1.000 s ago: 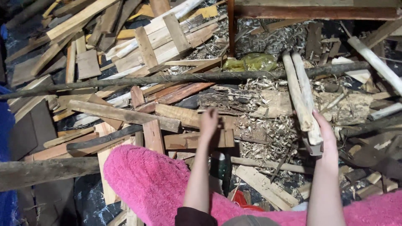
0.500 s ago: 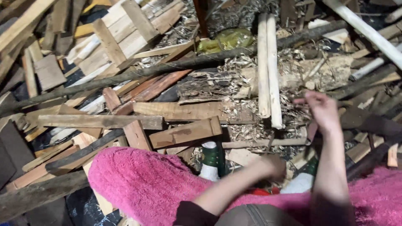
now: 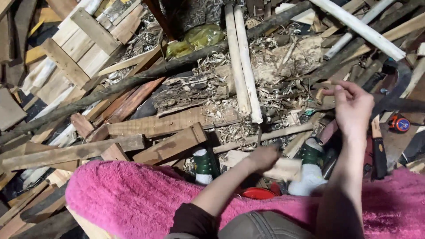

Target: Assemble a small wooden structure using wood slats and a hammer while sitting on the floor

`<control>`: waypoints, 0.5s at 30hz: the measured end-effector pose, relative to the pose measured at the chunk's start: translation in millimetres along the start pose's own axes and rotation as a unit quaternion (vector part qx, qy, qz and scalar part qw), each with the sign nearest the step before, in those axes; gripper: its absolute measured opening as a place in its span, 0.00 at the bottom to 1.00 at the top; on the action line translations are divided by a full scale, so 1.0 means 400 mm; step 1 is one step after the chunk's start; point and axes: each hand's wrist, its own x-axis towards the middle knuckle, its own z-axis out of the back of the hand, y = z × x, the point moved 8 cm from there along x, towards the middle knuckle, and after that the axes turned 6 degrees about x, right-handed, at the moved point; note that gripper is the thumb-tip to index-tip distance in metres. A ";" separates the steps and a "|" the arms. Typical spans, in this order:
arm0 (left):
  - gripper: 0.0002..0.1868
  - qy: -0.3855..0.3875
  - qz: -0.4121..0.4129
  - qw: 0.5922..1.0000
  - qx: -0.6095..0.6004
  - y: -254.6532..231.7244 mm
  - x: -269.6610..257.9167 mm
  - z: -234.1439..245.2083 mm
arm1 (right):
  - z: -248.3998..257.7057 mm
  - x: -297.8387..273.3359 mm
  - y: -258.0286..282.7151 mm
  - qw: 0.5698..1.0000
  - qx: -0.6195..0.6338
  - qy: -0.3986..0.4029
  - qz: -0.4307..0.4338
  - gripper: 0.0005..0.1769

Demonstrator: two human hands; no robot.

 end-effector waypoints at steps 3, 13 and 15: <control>0.12 -0.126 0.009 0.980 -0.154 0.029 0.071 0.092 | 0.058 -0.002 -0.036 0.998 -0.041 -0.034 0.029 0.12; 0.24 -0.307 0.052 0.798 -0.516 -0.050 -0.036 0.461 | -0.072 -0.011 -0.044 0.947 0.062 0.315 -0.019 0.25; 0.19 -0.342 0.049 0.737 -0.581 -0.041 -0.064 0.495 | -0.149 -0.079 -0.014 0.885 -0.082 0.363 -0.281 0.22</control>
